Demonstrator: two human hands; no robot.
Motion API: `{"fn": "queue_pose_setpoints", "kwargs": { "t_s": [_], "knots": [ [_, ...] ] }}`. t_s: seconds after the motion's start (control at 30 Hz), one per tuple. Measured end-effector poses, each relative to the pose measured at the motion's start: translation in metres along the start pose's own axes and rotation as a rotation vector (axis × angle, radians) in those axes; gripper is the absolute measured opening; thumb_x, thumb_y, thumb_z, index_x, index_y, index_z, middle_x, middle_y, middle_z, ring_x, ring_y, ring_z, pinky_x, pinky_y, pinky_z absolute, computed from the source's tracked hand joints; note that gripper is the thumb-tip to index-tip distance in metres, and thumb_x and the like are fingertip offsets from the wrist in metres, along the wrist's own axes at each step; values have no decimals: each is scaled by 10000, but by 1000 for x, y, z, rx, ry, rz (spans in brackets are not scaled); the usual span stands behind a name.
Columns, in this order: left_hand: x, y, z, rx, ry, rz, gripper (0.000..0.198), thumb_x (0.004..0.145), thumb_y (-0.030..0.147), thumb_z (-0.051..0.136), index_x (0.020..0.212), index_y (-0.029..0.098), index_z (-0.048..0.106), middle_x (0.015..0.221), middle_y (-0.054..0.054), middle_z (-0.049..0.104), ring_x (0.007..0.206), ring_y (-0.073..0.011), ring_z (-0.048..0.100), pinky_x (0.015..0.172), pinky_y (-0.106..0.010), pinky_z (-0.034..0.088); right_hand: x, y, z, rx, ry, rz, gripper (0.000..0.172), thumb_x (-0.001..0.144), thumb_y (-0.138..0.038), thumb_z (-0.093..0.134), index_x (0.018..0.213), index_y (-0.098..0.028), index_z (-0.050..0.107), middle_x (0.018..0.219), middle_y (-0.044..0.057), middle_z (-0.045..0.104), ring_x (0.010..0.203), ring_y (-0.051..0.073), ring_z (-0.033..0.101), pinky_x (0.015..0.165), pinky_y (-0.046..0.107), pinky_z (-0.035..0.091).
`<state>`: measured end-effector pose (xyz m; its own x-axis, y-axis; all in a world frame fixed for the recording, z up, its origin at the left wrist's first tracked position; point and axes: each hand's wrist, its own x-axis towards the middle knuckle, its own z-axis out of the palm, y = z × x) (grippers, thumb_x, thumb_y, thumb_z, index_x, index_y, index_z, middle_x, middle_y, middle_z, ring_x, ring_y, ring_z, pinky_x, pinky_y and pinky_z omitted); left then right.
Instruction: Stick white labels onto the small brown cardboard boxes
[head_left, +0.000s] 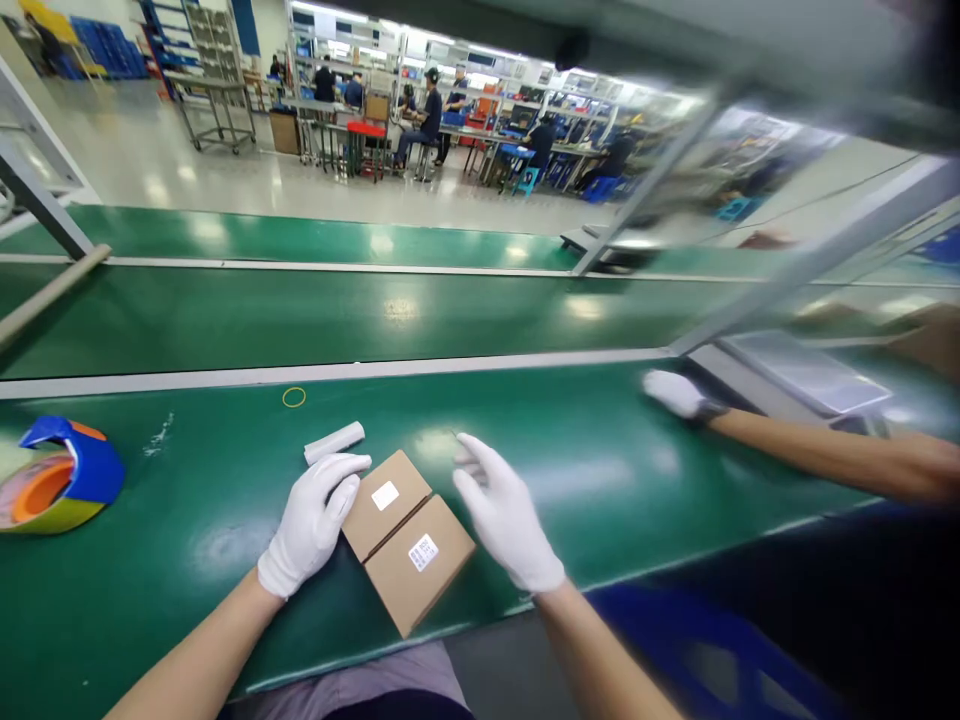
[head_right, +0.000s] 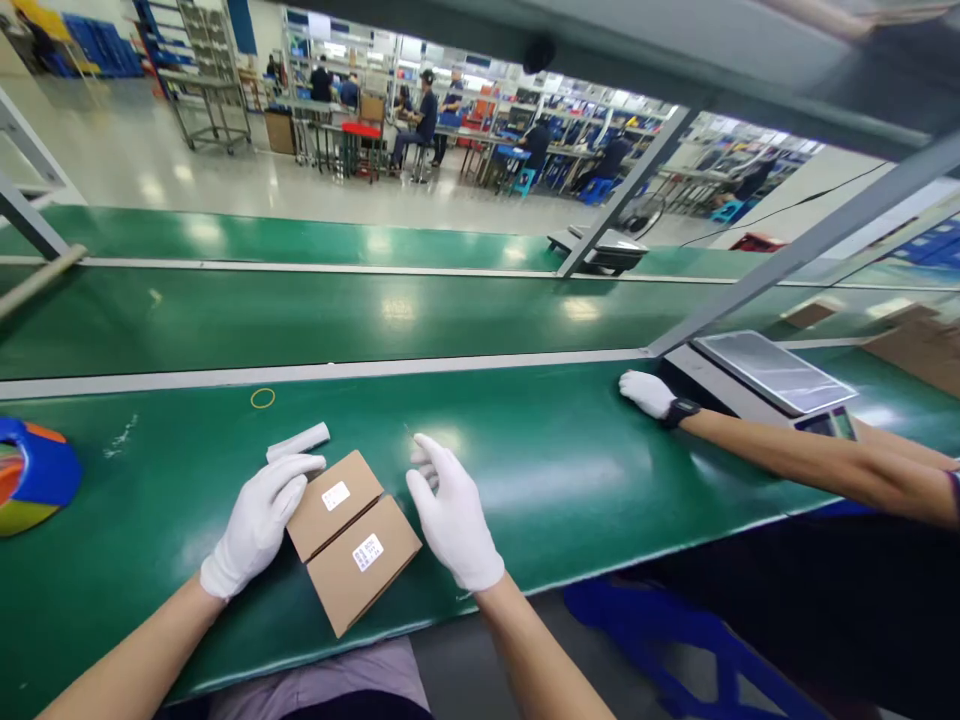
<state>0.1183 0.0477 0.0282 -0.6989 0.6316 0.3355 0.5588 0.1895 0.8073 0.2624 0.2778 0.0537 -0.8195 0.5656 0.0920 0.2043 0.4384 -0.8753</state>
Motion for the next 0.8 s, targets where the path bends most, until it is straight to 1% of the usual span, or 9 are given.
{"fn": "queue_pose_setpoints", "kwargs": {
  "t_s": [0.1,0.17,0.23,0.33,0.4,0.53,0.6,0.7,0.8],
  "knots": [
    [-11,35,5,210,-47,98,413,988,482,568,1319,248,644,1407,-148,648,1345,-368,565,1114,-582,468,25,2,10,223,-89,33,447,948,-358,567,1345,-152,585,1151,102,678,984,217,666,923,407,556],
    [-24,60,21,363,-141,167,782,817,689,706,1456,264,561,1557,-186,508,1446,-493,417,1142,-714,373,45,-4,23,318,-163,-16,456,933,-362,588,1338,-155,584,1163,106,683,1017,213,671,961,405,547],
    [-36,78,39,497,-225,187,990,710,738,766,1520,232,508,1601,-233,434,1461,-591,324,1118,-812,301,64,-14,38,378,-261,-74,465,914,-342,611,1342,-161,584,1172,104,693,1037,204,683,973,389,548],
    [-41,85,39,619,-358,169,829,810,475,776,1532,185,488,1606,-250,422,1466,-568,342,1117,-778,339,77,-30,56,437,-468,-128,532,860,-264,663,1378,-180,580,1136,86,717,937,187,710,858,349,591],
    [-37,81,13,635,-466,206,752,837,328,757,1530,235,481,1638,-179,406,1491,-485,359,1165,-695,361,72,-35,60,413,-549,-129,582,838,-205,662,1412,-208,566,1099,59,716,822,163,695,750,317,595],
    [-32,75,-57,630,-513,267,590,888,106,620,1407,382,582,1594,-18,499,1474,-339,440,1191,-543,408,41,-31,57,263,-425,-134,609,872,-197,621,1472,-225,516,1170,54,650,760,142,639,733,318,588],
    [-33,78,-74,634,-465,226,578,884,72,576,1361,395,620,1582,-16,507,1465,-328,454,1177,-504,429,24,-26,59,203,-326,-160,577,906,-223,594,1476,-210,506,1211,71,631,774,156,634,747,339,591],
    [-32,83,-64,616,-408,87,608,824,296,729,1414,330,586,1630,-101,416,1482,-419,395,1154,-558,432,5,-22,66,168,-228,-178,554,934,-254,553,1479,-180,485,1240,97,624,814,187,640,768,373,593],
    [-25,86,-36,648,-310,-68,924,648,597,829,1444,233,532,1576,-200,431,1402,-498,439,1072,-612,456,-2,-20,75,147,-183,-176,545,950,-313,542,1471,-164,484,1259,116,619,817,206,641,778,400,592]
  ]
}}
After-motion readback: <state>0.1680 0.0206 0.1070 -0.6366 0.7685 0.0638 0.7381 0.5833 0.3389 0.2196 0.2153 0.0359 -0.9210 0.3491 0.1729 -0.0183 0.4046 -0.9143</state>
